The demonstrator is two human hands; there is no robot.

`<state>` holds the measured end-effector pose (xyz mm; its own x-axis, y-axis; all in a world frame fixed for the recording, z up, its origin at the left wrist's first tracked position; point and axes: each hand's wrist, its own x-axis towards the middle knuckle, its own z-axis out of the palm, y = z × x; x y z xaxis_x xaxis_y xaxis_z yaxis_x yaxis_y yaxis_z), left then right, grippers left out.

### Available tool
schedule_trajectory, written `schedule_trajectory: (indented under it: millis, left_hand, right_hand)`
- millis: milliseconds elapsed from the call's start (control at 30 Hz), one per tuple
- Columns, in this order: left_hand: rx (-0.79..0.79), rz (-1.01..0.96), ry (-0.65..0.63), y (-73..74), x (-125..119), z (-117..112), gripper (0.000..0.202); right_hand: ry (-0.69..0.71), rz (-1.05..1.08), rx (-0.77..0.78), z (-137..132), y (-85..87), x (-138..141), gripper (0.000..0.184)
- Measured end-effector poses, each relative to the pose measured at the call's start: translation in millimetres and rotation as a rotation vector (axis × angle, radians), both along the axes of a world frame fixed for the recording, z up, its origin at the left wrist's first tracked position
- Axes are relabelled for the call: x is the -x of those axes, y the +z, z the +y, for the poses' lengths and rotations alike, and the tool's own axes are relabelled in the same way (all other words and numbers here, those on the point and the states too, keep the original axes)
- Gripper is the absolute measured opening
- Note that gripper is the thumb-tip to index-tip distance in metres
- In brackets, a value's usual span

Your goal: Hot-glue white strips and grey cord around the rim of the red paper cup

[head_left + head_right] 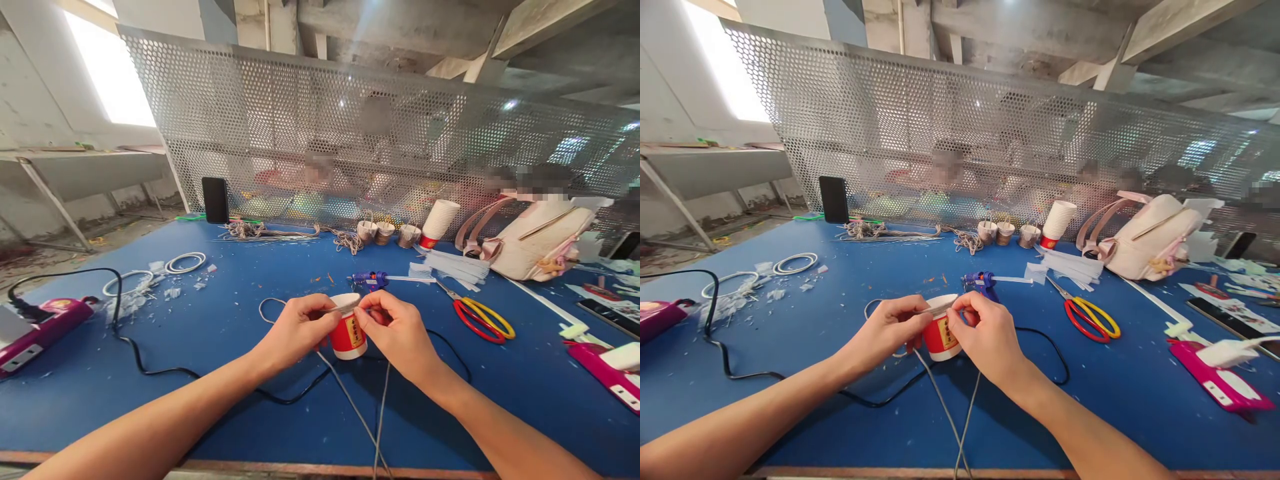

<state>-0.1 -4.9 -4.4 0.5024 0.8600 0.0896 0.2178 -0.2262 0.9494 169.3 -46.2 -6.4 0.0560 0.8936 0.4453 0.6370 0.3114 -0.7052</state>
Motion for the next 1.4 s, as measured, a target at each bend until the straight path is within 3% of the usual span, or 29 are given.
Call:
schedule_trajectory:
  millis: [433,700,833,1133,1233,1400]
  left_hand:
    - [0.01,-0.021,-0.009,0.9,1,1,0.02]
    - [0.022,-0.016,-0.03,4.4,3,3,0.021]
    - [0.008,-0.006,-0.064,3.7,5,5,0.02]
    - [-0.173,0.092,-0.138,0.2,8,13,0.016]
    - [-0.19,0.086,-0.125,1.3,8,15,0.028]
    - [-0.466,0.116,-0.05,-4.2,6,13,0.031]
  right_hand:
    - [0.034,0.127,0.069,0,-0.2,-3,0.018]
    - [0.122,0.234,0.153,7,1.3,-8,0.016]
    - [0.22,0.192,0.215,11,1.4,-15,0.026]
    - [0.283,0.089,0.24,12,-2.5,-18,0.016]
    - [0.233,0.004,0.182,13,-6.3,-15,0.012]
    - [0.162,-0.1,0.08,14,-12.7,-13,0.009]
